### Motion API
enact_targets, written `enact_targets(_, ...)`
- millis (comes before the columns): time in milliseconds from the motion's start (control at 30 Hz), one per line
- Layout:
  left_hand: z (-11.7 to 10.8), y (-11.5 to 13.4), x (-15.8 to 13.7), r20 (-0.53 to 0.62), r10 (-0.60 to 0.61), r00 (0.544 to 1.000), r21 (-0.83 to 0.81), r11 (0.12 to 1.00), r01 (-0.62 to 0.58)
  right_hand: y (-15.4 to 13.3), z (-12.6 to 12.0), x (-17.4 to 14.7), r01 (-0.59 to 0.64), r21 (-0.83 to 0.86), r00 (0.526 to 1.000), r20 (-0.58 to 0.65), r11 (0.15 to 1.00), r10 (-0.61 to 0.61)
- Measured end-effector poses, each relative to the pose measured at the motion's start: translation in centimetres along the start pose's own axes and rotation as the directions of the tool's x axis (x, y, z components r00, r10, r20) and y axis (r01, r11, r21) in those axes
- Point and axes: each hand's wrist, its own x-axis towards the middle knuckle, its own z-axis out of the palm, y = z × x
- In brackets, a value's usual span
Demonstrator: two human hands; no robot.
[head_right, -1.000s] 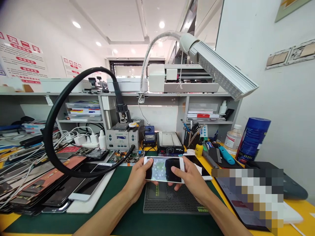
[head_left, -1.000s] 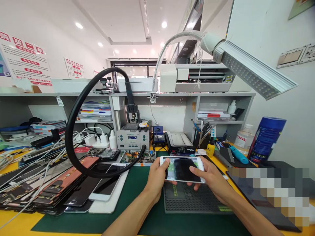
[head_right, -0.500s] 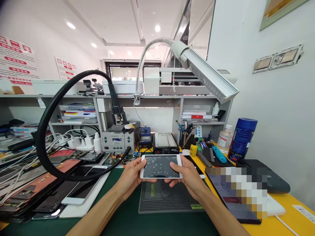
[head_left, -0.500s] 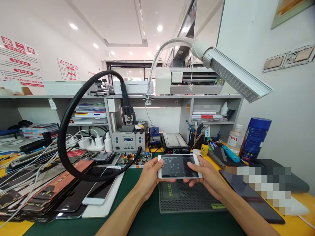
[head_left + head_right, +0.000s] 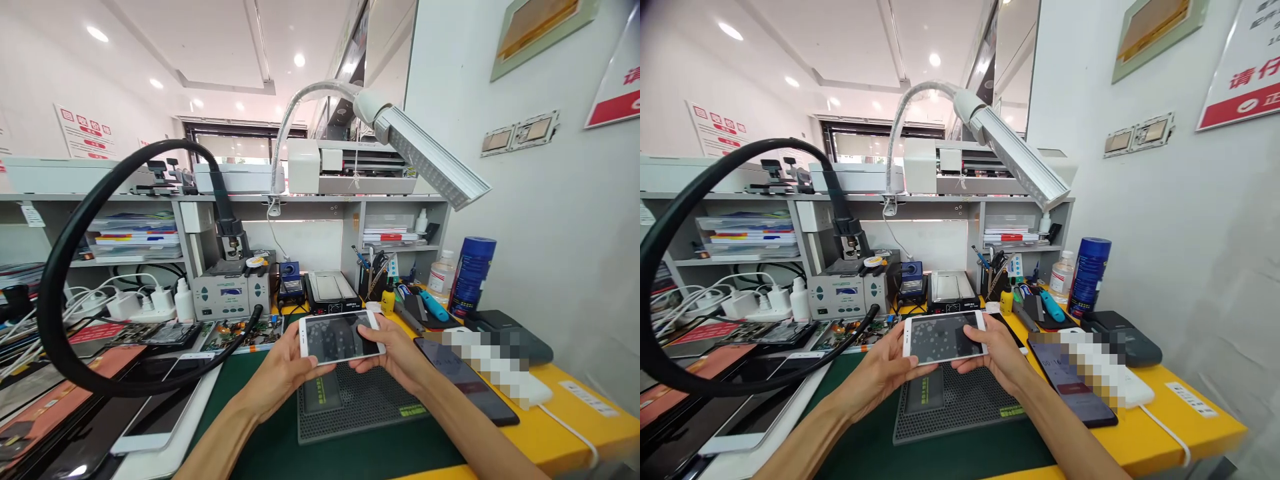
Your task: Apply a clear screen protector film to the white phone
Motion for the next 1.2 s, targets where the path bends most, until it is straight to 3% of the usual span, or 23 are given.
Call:
enact_targets(167,0.8,-0.1,0.1,0.011,-0.019,1.0,-0.087,0.996,0.02,0.4,0.5,0.1,0.004,0.076,1.0,-0.021,0.997,-0.002)
enact_targets(300,0.7,-0.8,1.1,-0.198,-0.004,0.98,-0.114,0.993,-0.019,1.0,1.2,0.2,-0.042,0.135,0.999,-0.011,0.99,0.043)
enact_targets(400,0.1,-1.1,1.8,-0.375,0.016,0.927,-0.134,0.988,-0.071,1.6,1.7,0.1,-0.086,0.086,0.993,0.09,0.993,0.079)
enact_targets(500,-0.2,-1.0,2.1,-0.472,0.021,0.881,-0.167,0.979,-0.113,2.1,2.6,-0.4,-0.1,-0.11,0.972,0.202,0.989,0.121)
enact_targets(633,0.1,-0.6,1.9,-0.527,-0.1,0.844,-0.218,0.976,-0.02,1.9,3.8,-1.1,-0.107,-0.278,0.863,0.451,0.954,0.228)
enact_targets(667,0.1,-0.4,1.8,-0.539,-0.143,0.83,-0.235,0.972,0.014,1.7,3.7,-1.1,-0.086,-0.315,0.871,0.437,0.945,0.225)
enact_targets(700,0.0,-0.3,1.8,-0.551,-0.181,0.815,-0.249,0.967,0.046,1.4,3.3,-0.9,-0.051,-0.371,0.916,0.353,0.927,0.191)
enact_targets(733,-0.1,-0.2,1.8,-0.567,-0.21,0.796,-0.256,0.964,0.072,1.0,2.6,-0.7,-0.009,-0.442,0.971,0.211,0.897,0.114)
enact_targets(767,-0.4,-0.1,1.8,-0.585,-0.233,0.777,-0.255,0.962,0.096,0.6,1.6,-0.4,0.035,-0.563,0.998,-0.016,0.826,-0.054)
enact_targets(800,-0.6,0.0,1.8,-0.603,-0.245,0.759,-0.245,0.963,0.116,0.3,0.4,-0.1,0.035,-0.626,0.974,-0.155,0.779,-0.168)
enact_targets(867,-1.2,0.1,1.9,-0.632,-0.244,0.736,-0.219,0.967,0.133,-0.3,-2.2,0.5,0.008,-0.707,0.905,-0.295,0.707,-0.306)
enact_targets(967,-1.7,0.2,1.9,-0.643,-0.247,0.725,-0.205,0.968,0.147,-0.2,-5.5,0.9,-0.092,-0.813,0.832,-0.38,0.574,-0.405)
enact_targets(1100,-1.6,0.3,1.5,-0.63,-0.2,0.751,-0.161,0.979,0.126,1.4,-6.5,0.9,-0.145,-0.884,0.85,-0.341,0.444,-0.402)
enact_targets(1200,-1.6,0.3,1.3,-0.625,-0.112,0.773,-0.102,0.993,0.062,2.0,-6.0,0.9,-0.132,-0.898,0.866,-0.31,0.419,-0.392)
